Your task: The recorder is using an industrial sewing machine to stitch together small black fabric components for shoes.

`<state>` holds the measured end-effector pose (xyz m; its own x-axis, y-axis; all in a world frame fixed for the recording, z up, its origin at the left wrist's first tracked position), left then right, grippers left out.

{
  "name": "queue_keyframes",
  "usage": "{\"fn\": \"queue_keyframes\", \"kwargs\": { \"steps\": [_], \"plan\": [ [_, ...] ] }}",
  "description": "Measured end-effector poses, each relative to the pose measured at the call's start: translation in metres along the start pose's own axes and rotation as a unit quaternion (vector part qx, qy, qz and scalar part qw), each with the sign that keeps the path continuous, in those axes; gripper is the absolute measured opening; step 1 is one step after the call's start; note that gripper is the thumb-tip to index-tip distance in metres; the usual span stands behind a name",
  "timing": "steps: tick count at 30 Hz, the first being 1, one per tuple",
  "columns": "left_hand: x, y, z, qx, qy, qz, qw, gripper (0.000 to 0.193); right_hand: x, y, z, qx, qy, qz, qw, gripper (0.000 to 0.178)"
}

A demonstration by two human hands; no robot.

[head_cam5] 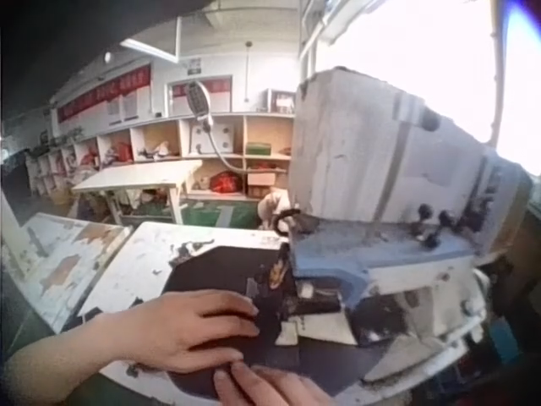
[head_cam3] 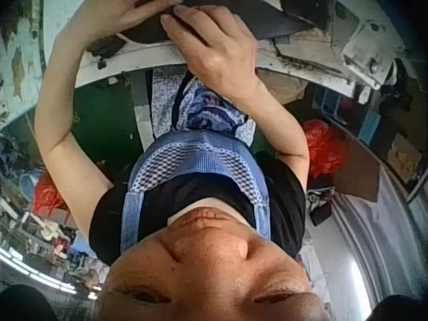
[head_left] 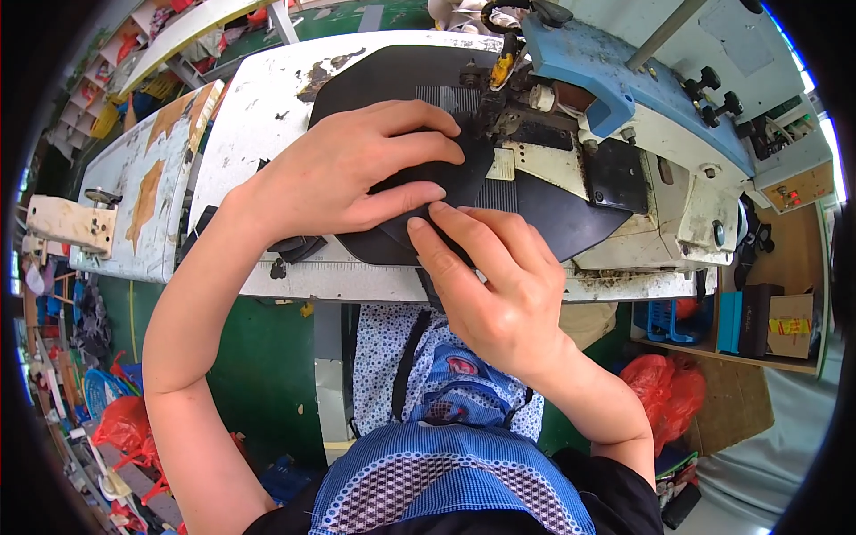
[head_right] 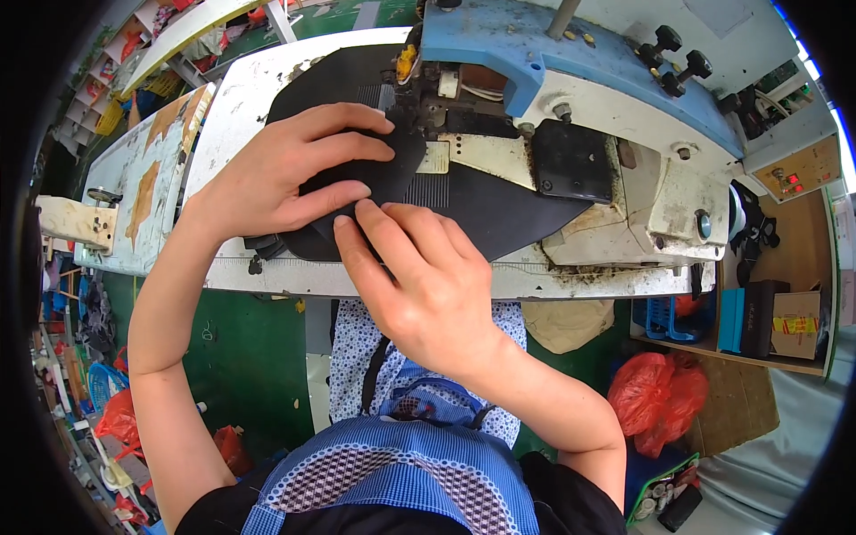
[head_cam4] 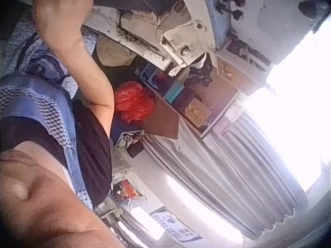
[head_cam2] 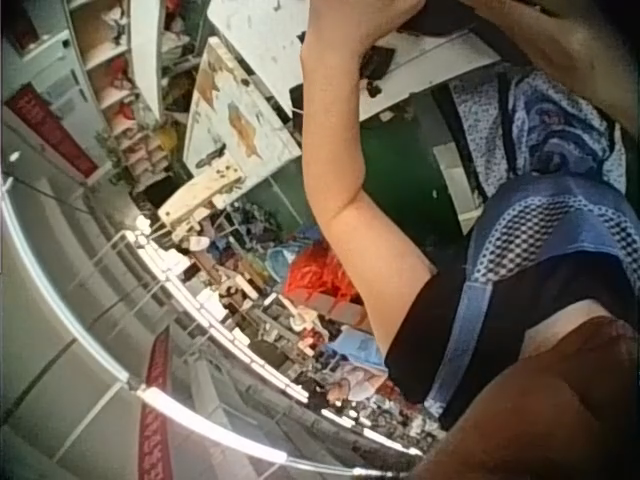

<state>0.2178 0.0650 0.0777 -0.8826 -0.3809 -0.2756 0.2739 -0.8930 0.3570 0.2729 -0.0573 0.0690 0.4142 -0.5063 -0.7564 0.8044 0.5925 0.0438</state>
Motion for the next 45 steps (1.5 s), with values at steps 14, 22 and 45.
{"fn": "queue_keyframes", "kwargs": {
  "steps": [14,22,45],
  "plan": [
    [-0.001,0.002,0.000,-0.016,0.057,0.006,0.998,0.033,0.000,0.017,0.006,-0.066,0.021,-0.053,0.996,0.031],
    [-0.001,0.001,-0.002,-0.041,0.120,0.079,0.989,0.033,0.015,0.029,0.016,-0.047,0.008,-0.053,0.997,0.032],
    [-0.019,-0.055,0.006,-0.139,0.162,0.104,0.971,0.038,0.003,0.044,0.003,0.006,-0.005,-0.027,1.000,0.032]
  ]
}}
Point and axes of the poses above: each hand's wrist, its own x-axis away from the middle knuckle, its own z-axis out of the back of the hand, y = z × x, the point moved 10 cm from there along -x, towards the middle knuckle, and after that the axes turned 13 degrees about z, right-handed, at the moved point
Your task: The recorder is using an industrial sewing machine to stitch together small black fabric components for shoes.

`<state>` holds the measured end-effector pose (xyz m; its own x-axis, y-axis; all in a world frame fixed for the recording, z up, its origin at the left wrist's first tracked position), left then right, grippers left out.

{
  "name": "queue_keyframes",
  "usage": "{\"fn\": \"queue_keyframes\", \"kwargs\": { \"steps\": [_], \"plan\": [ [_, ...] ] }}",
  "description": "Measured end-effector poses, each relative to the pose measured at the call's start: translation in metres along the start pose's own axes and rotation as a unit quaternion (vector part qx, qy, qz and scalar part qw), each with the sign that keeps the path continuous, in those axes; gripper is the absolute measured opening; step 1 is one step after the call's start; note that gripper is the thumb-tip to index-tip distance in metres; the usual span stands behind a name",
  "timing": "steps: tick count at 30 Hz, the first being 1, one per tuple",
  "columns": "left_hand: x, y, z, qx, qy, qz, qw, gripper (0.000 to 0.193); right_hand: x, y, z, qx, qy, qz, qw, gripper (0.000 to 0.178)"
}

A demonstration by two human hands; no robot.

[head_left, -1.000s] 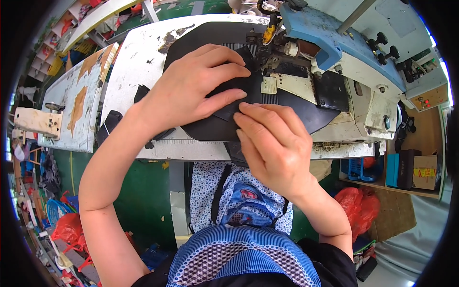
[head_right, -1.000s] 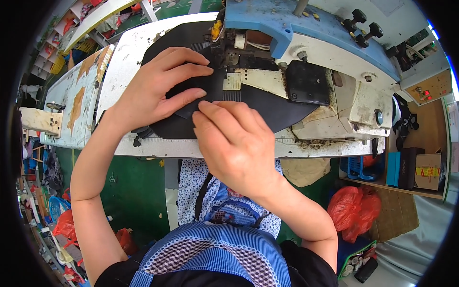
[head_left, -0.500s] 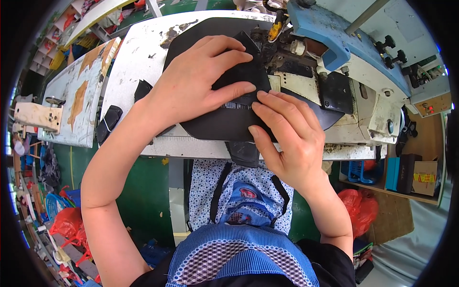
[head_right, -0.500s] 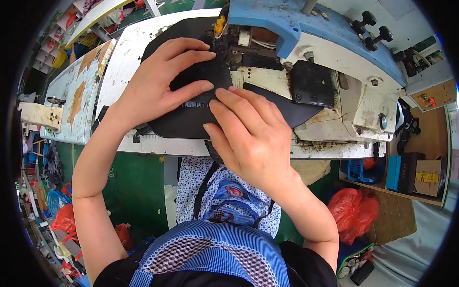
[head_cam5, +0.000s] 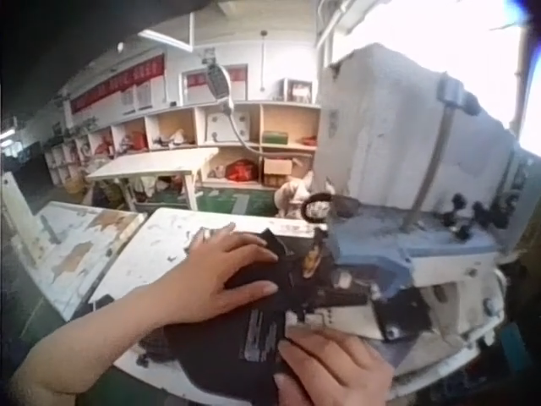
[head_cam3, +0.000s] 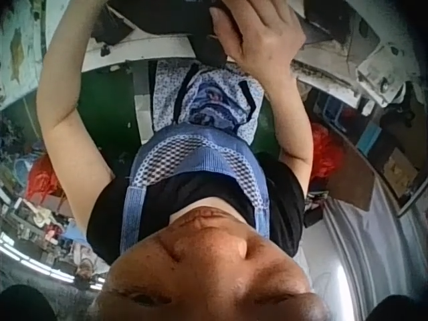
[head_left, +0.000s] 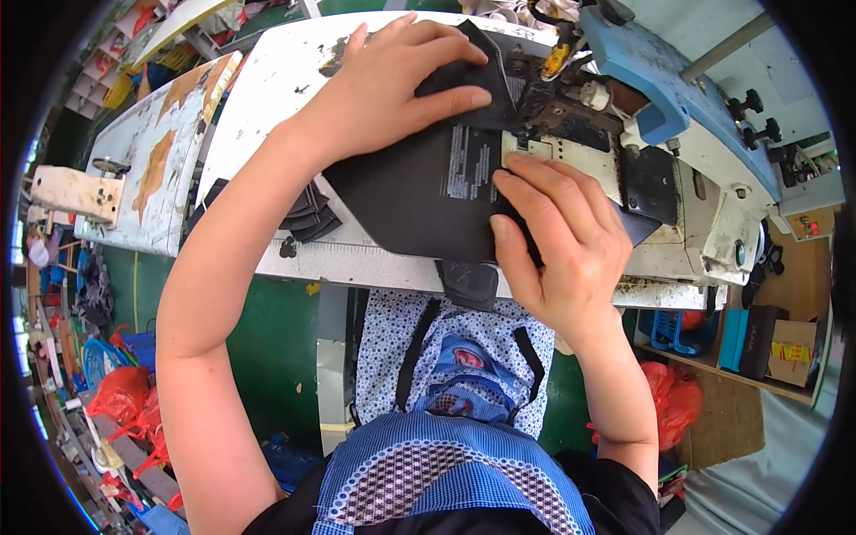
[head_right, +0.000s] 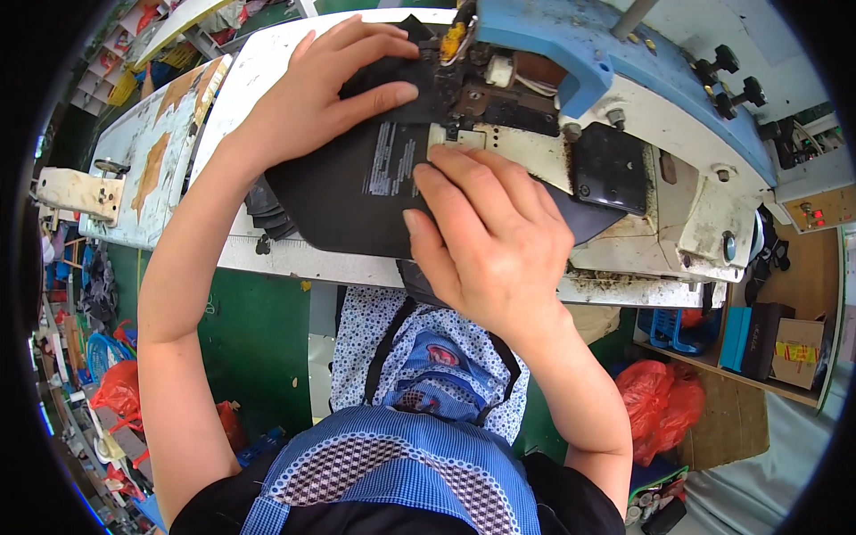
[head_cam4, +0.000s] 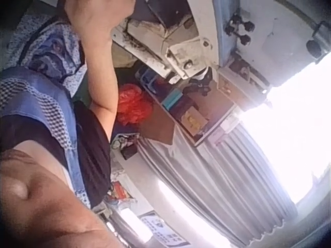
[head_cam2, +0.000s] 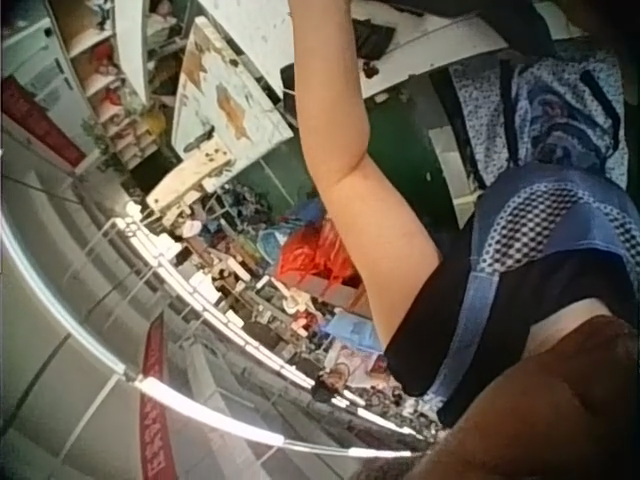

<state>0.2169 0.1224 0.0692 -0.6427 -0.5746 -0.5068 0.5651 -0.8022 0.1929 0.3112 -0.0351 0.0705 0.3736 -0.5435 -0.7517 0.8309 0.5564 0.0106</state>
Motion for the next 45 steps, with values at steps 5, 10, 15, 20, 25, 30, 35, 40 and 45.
{"fn": "queue_keyframes", "kwargs": {
  "steps": [5,10,15,20,25,30,35,40,45],
  "plan": [
    [-0.012,-0.053,0.007,0.146,-0.085,0.164,0.972,0.033,0.010,-0.010,0.025,-0.087,0.057,0.032,0.994,0.032],
    [0.106,-0.197,0.011,0.311,-0.003,0.399,0.862,0.030,0.082,-0.037,0.008,-0.128,-0.063,0.017,0.990,0.030],
    [0.190,-0.142,-0.005,-0.128,0.048,0.231,0.963,0.030,0.122,-0.017,-0.069,-0.197,-0.127,-0.089,0.968,0.032],
    [0.189,-0.029,-0.030,0.089,0.002,0.164,0.982,0.030,0.127,-0.014,-0.080,-0.218,-0.177,-0.101,0.954,0.029],
    [0.201,0.069,-0.076,0.240,-0.070,0.031,0.968,0.023,0.136,-0.003,-0.087,-0.289,-0.189,-0.181,0.921,0.023],
    [0.211,0.047,-0.091,0.254,-0.083,0.135,0.954,0.024,0.140,0.000,-0.093,-0.315,-0.176,-0.228,0.904,0.017],
    [0.193,0.062,-0.081,0.248,-0.010,0.077,0.966,0.027,0.124,-0.021,-0.078,-0.199,-0.171,-0.137,0.955,0.031],
    [0.192,0.065,-0.084,0.238,-0.002,0.098,0.966,0.027,0.131,-0.026,-0.078,-0.236,-0.141,-0.100,0.956,0.028],
    [0.194,0.060,-0.081,0.234,0.040,0.108,0.965,0.029,0.129,-0.022,-0.061,-0.248,-0.129,-0.127,0.952,0.019]
  ]
}}
Point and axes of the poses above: each hand's wrist, its own x-axis away from the middle knuckle, its own z-axis out of the back of the hand, y = z × x, the point moved 10 cm from there along -x, towards the middle knuckle, and after that the axes turned 13 degrees about z, right-handed, at the moved point
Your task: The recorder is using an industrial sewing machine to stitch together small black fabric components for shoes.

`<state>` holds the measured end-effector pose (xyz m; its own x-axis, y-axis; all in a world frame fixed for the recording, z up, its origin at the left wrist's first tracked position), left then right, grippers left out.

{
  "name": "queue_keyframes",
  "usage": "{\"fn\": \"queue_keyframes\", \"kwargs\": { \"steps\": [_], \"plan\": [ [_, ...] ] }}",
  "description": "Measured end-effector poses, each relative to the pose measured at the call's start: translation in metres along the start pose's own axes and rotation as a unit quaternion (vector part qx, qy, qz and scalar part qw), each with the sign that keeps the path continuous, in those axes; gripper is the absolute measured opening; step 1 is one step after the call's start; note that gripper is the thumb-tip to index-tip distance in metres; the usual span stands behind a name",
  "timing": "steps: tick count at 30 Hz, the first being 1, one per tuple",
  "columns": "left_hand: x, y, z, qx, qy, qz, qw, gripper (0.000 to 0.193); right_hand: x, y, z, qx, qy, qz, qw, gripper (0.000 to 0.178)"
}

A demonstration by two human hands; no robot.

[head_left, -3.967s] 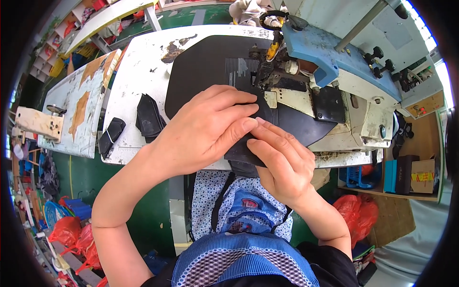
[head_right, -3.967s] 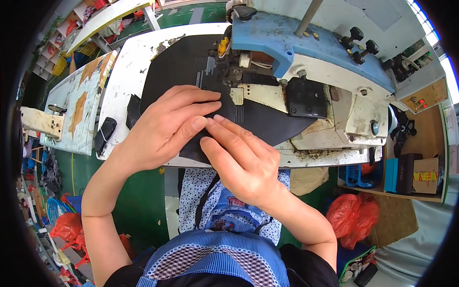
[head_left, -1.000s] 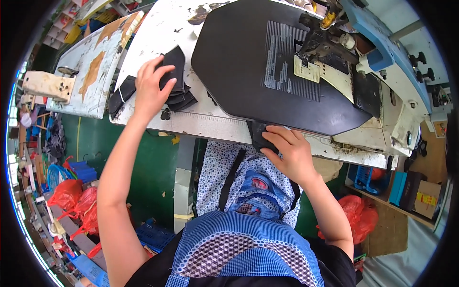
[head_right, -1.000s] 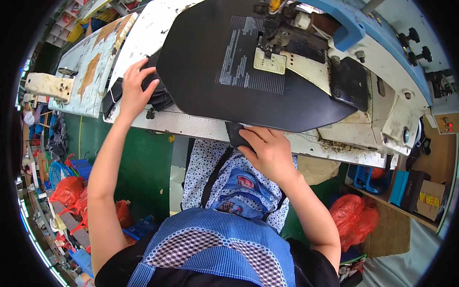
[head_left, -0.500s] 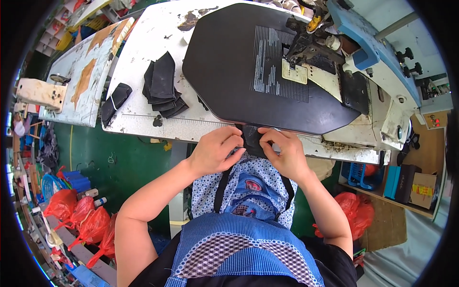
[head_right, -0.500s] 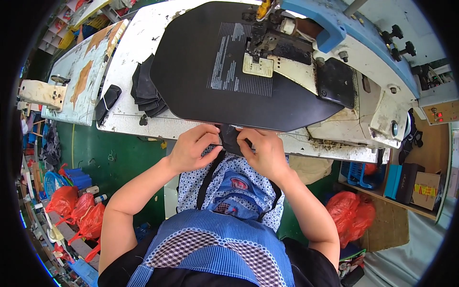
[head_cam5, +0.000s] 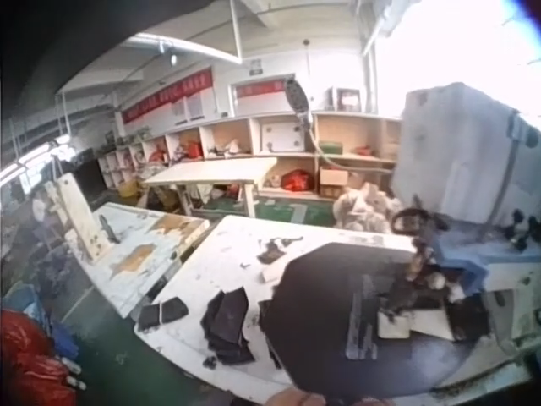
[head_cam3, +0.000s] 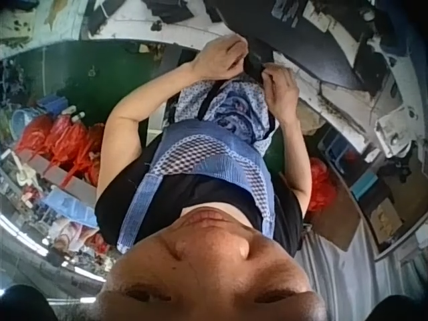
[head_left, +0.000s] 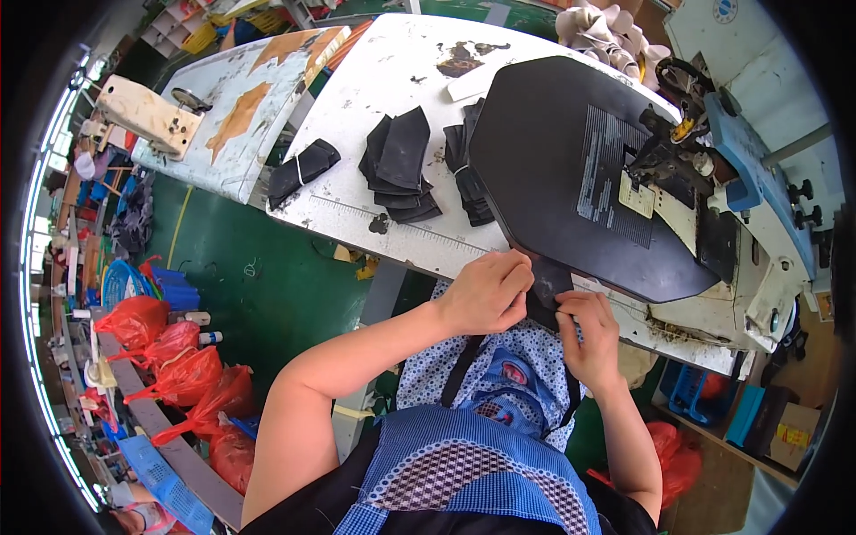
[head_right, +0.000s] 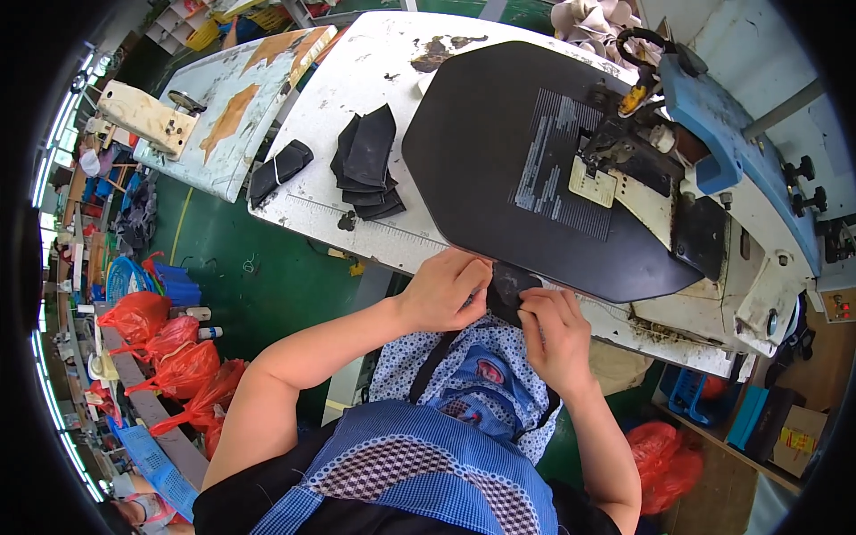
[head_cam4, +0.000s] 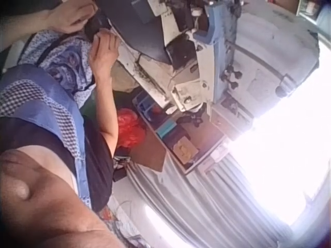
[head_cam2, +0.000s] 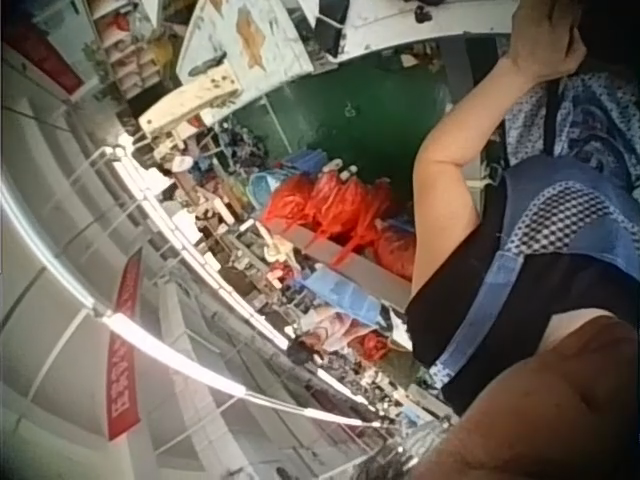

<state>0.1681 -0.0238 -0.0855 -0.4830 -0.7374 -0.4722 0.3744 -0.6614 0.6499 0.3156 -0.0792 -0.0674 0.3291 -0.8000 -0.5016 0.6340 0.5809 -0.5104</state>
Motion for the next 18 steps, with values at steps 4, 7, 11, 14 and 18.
{"fn": "queue_keyframes", "kwargs": {
  "steps": [4,7,11,14,18],
  "plan": [
    [0.001,-0.001,0.002,0.004,-0.002,0.004,1.000,0.030,0.021,0.000,0.032,-0.059,0.067,-0.081,0.993,0.008],
    [0.003,0.001,0.003,0.019,-0.017,-0.009,1.000,0.031,0.028,-0.009,0.056,-0.177,0.092,-0.192,0.961,0.005],
    [0.010,0.037,0.019,0.071,-0.042,-0.100,0.992,0.033,-0.036,-0.111,0.133,0.002,0.142,0.125,0.982,0.019],
    [0.031,0.078,0.020,0.027,-0.089,-0.226,0.970,0.030,-0.062,-0.103,0.129,0.083,0.145,0.136,0.977,0.033],
    [0.012,0.101,0.074,0.044,-0.058,-0.255,0.964,0.027,-0.066,-0.071,0.106,0.121,0.131,0.158,0.971,0.040]
  ]
}}
Point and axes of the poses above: each hand's wrist, its own x-axis away from the middle knuckle, its own z-axis out of the back of the hand, y = z × x, the point moved 10 cm from there along -x, towards the middle knuckle, and after that the axes turned 13 degrees about z, right-handed, at the moved point
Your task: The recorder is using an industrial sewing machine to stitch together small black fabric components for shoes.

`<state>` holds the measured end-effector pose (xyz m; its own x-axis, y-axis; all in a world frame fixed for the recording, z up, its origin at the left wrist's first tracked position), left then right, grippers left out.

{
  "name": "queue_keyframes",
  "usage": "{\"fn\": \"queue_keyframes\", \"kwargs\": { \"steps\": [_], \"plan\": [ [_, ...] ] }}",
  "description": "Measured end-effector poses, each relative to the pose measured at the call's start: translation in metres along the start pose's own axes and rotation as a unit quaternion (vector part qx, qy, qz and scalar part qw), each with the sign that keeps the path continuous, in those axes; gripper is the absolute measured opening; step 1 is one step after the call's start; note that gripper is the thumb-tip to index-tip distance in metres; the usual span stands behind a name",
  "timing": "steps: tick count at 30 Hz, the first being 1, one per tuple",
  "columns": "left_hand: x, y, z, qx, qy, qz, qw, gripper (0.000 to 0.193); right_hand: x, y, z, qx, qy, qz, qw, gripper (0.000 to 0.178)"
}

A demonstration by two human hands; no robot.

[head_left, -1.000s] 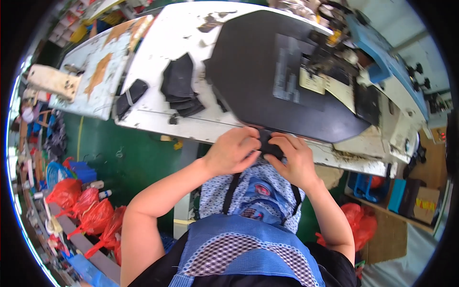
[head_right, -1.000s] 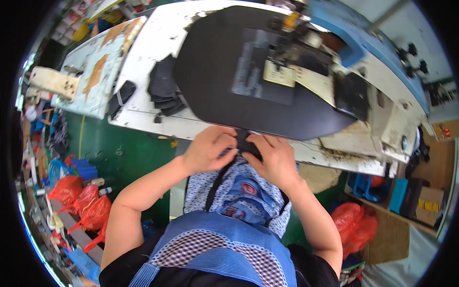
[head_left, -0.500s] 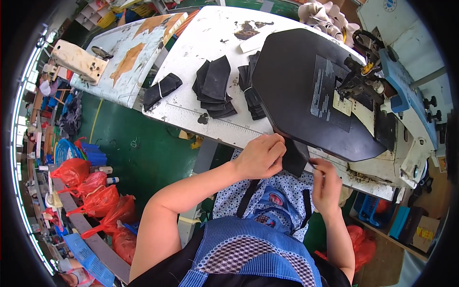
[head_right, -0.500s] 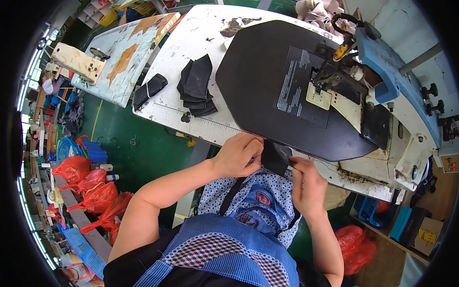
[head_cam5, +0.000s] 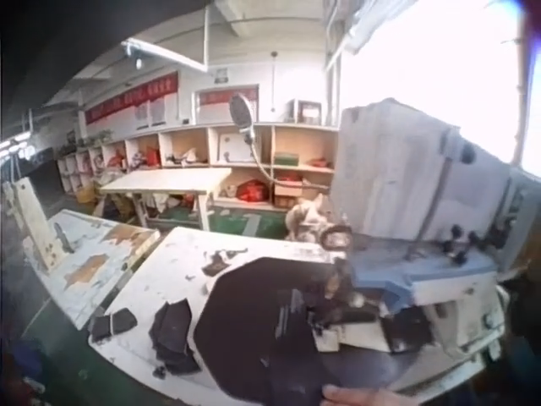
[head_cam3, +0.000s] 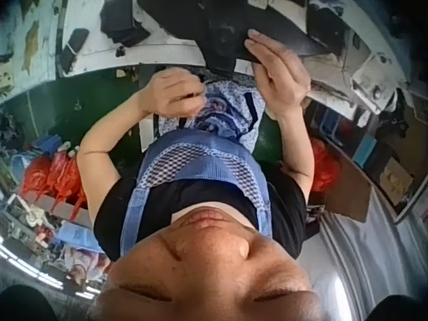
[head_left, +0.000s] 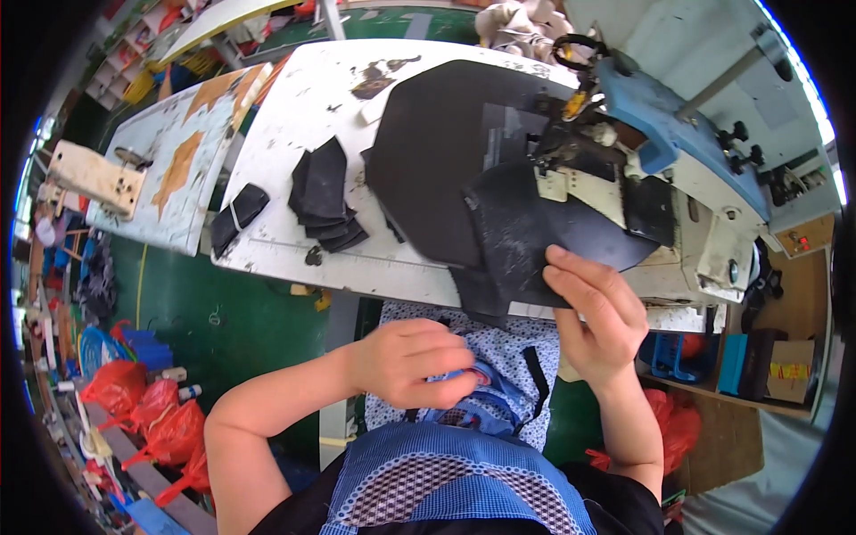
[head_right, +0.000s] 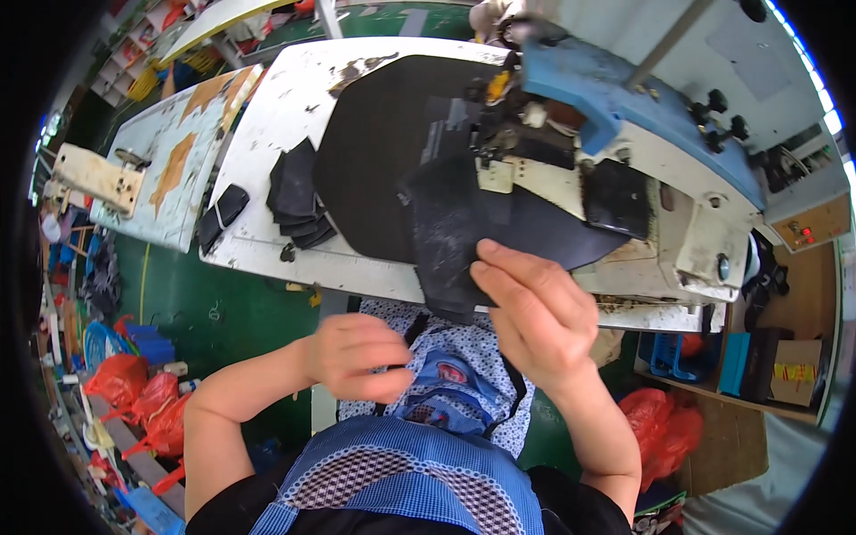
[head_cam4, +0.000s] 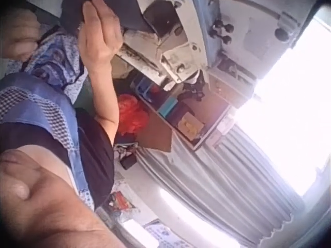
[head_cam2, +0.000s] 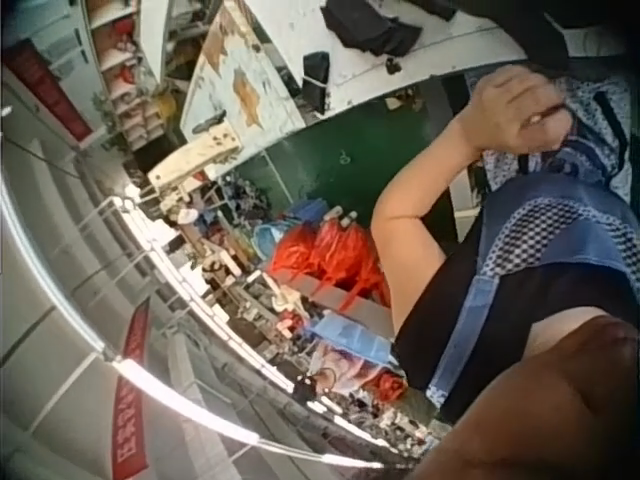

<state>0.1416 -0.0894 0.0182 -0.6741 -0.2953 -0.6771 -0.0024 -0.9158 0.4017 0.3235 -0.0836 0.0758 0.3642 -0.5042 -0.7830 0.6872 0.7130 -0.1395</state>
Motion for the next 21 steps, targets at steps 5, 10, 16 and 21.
{"fn": "queue_keyframes", "kwargs": {
  "steps": [5,10,16,21],
  "plan": [
    [-0.078,-0.044,0.052,-0.071,0.054,0.156,0.984,0.028,-0.001,0.000,0.004,0.008,0.023,-0.028,0.999,0.038],
    [-0.108,-0.083,0.026,-0.104,-0.069,0.215,0.969,0.039,-0.003,0.011,-0.004,-0.006,0.026,-0.073,0.997,0.034],
    [-0.119,-0.091,0.013,-0.127,-0.101,0.199,0.966,0.039,-0.002,0.018,-0.001,-0.009,0.035,-0.092,0.995,0.033],
    [-0.123,-0.092,0.011,-0.135,-0.101,0.192,0.967,0.035,-0.004,0.013,-0.002,0.025,0.013,-0.047,0.999,0.035]
  ]
}}
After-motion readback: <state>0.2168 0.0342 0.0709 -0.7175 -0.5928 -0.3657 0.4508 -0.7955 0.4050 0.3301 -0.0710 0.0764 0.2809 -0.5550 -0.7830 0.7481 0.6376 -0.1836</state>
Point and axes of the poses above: each hand's wrist, its own x-axis away from the middle knuckle, its own z-axis out of the back of the hand, y = z × x, the point moved 10 cm from there along -x, towards the middle knuckle, and after that the axes turned 13 degrees about z, right-handed, at the moved point
